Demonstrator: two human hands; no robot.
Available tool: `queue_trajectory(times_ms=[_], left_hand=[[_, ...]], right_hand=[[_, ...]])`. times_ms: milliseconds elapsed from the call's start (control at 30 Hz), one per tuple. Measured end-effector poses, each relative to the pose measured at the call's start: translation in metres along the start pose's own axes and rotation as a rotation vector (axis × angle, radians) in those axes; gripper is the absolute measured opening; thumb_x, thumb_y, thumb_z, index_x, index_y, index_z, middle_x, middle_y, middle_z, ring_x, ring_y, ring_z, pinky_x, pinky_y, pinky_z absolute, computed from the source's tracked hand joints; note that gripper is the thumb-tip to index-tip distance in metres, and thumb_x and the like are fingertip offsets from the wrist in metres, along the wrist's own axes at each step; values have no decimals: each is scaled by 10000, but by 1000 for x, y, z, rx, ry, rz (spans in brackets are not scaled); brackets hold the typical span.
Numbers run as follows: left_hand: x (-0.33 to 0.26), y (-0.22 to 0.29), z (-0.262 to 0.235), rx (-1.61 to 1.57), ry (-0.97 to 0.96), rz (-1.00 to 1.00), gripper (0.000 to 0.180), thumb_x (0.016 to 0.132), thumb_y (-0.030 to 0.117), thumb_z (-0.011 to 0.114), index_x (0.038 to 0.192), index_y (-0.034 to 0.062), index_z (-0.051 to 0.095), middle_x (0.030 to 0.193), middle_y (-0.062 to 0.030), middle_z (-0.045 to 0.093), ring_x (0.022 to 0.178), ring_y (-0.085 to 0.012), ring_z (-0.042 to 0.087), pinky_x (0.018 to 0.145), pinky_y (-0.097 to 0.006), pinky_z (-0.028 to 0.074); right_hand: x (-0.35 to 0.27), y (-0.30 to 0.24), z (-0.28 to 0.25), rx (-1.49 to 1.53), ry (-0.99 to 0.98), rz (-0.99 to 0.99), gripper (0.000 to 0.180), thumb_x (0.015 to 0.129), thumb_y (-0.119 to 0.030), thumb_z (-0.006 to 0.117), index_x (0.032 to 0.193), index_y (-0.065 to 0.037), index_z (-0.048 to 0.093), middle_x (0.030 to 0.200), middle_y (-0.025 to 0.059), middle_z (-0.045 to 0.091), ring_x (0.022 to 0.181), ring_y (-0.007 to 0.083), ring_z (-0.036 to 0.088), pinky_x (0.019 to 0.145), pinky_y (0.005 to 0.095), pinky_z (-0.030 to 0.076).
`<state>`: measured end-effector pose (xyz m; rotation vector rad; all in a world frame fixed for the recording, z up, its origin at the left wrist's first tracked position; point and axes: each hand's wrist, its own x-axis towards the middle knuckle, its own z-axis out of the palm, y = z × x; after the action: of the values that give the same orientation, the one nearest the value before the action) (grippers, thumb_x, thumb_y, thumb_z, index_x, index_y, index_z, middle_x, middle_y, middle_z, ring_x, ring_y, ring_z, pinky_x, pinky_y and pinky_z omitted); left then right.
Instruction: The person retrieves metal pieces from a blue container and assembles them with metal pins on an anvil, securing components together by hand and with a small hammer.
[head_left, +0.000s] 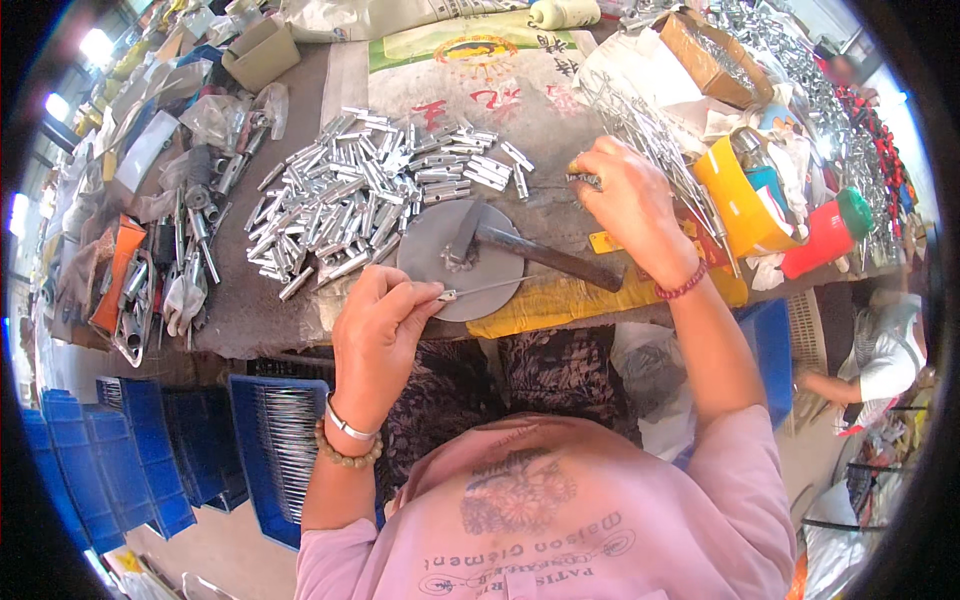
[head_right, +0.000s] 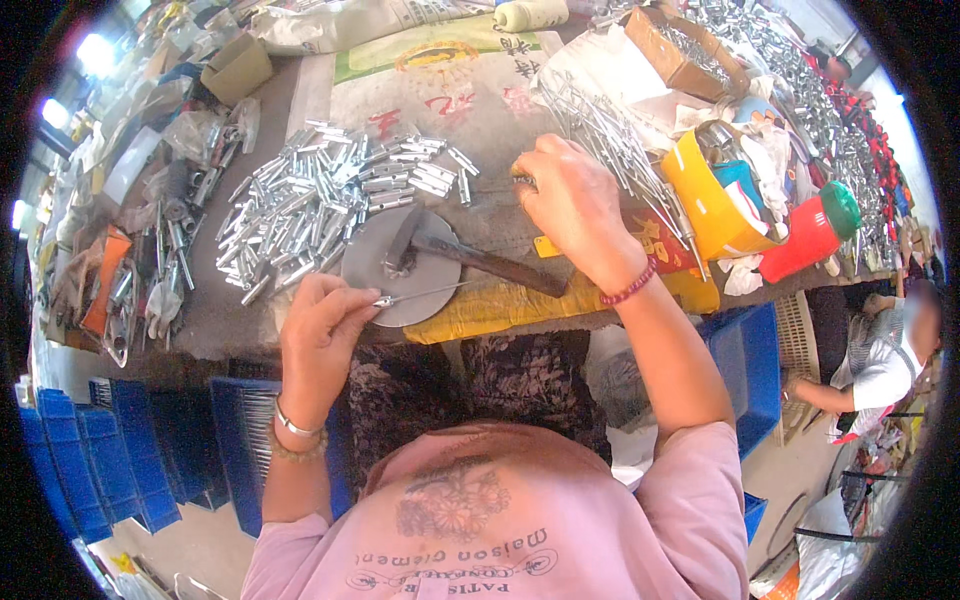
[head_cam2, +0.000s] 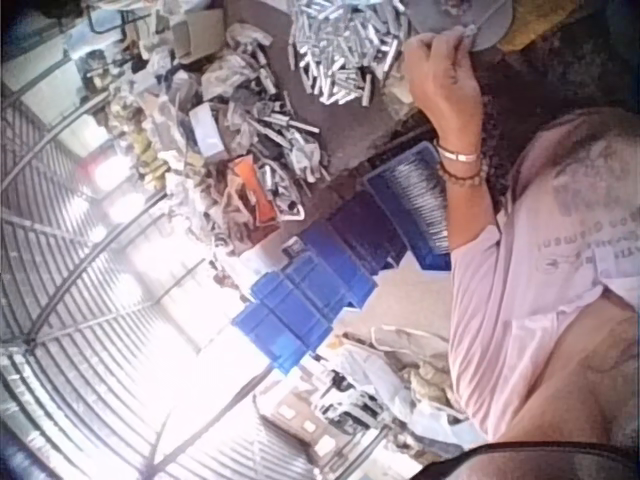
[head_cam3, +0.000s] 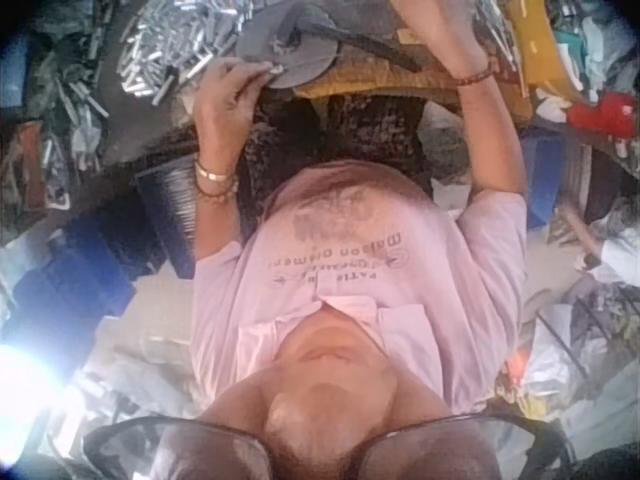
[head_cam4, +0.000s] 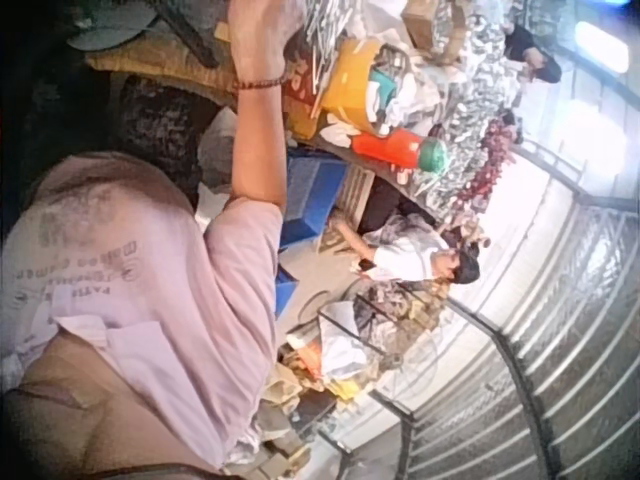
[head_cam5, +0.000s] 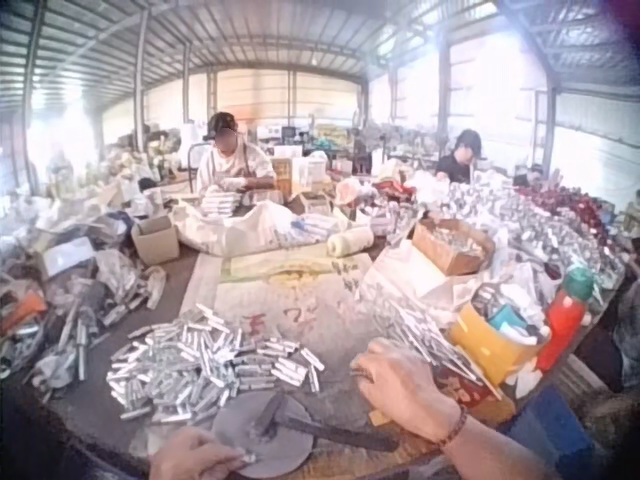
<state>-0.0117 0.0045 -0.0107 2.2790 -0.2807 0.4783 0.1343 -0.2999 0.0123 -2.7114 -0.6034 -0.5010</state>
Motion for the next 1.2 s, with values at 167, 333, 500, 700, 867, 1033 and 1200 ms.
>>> queue_trajectory(times_ms=[167,333,500,700,867,1033,1200], left_hand=[[-1,-1,0,-5,-3,-18,197,889,-12,839,1076,47,824,975,-91,651,869,-235,659,759,-334,522],[1,1,1,28,35,36,184,874,41,868,1046,85,819,936,-83,648,849,-292,671,739,-388,541],[0,-2,3,15,44,50,194,872,41,866,1050,89,807,944,-81,649,855,-294,672,738,-392,543],[-2,-4,2,47,32,51,198,876,27,854,1060,83,806,953,-82,651,874,-284,675,747,-378,541],[-2,-3,0,77,7,50,200,885,13,846,1074,71,815,957,-93,658,881,-274,679,766,-363,545],[-3,-6,3,103,50,107,134,893,94,835,1012,114,777,924,-74,630,869,-315,664,728,-431,530],[-2,-5,4,115,48,104,141,894,89,832,1021,108,773,927,-80,631,861,-323,668,717,-443,532]], right_hand=[[11,5,17,-31,-28,-40,146,908,-126,783,1040,-65,794,1067,129,693,1035,367,710,910,469,567],[14,6,21,-24,-63,28,85,907,-119,769,973,-66,762,1050,140,710,1073,375,715,929,499,574],[14,10,20,17,-31,-43,90,929,-94,726,999,-37,726,1093,166,723,1096,404,709,941,516,562],[-3,-49,-5,505,-87,4,145,911,2,698,1054,-19,713,1098,171,737,1038,407,725,881,497,585],[-19,-92,-7,560,-81,-305,247,876,53,697,1106,-33,724,1040,161,729,972,390,729,841,485,594],[-24,-127,16,584,-41,-436,501,875,72,696,1351,-81,671,1007,141,737,935,373,732,823,462,601],[-25,-120,16,913,-134,-250,590,897,81,715,1451,-114,655,968,103,768,887,339,755,810,411,617]])
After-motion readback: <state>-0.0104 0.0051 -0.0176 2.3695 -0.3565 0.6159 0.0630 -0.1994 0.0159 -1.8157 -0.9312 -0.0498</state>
